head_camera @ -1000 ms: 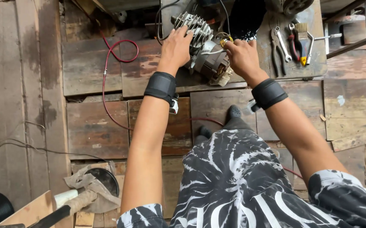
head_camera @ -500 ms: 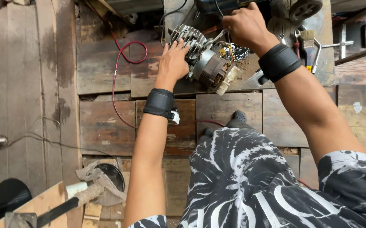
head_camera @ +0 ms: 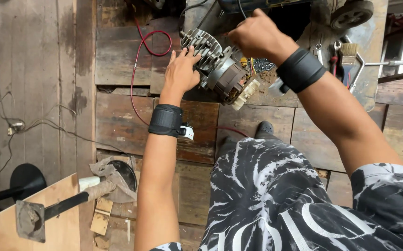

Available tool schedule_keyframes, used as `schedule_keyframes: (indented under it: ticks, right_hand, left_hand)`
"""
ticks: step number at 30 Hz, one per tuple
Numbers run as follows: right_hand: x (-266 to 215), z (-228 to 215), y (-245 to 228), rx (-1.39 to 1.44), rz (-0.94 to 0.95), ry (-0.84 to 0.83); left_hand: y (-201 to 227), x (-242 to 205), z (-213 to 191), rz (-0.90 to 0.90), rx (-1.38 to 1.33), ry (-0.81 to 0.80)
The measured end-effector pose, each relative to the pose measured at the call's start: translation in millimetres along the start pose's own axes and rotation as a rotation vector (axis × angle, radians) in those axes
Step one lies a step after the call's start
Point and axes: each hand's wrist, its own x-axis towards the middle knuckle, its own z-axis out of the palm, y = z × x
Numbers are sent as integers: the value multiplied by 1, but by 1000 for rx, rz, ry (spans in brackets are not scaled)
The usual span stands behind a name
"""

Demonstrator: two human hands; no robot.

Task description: Cleaning and repairing the pump head of an air compressor.

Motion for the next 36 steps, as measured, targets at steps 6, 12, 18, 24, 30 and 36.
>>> schedule_keyframes:
  ticks: [6,12,18,24,30,36]
  right_hand:
    - [12,11,12,20,-140,128]
    - [16,27,13,-3,-88,-29]
    - [15,7,24,14,-167,144]
    - [16,19,24,13,-132,-59]
    - [17,27,33,178,-147,47]
    - [12,20,13,211,-136,-74]
  left_hand:
    - [14,-11,-10,-74,15,-7]
    - [20,-15,-7,-138,-53,2]
    - [21,-24,-5,-180,-87,-4]
    - [24,-19,-12,-180,-81,-22]
    - [23,-15,-8,-210,-93,-27]
    - [27,-17,-11,-220,-93,-31]
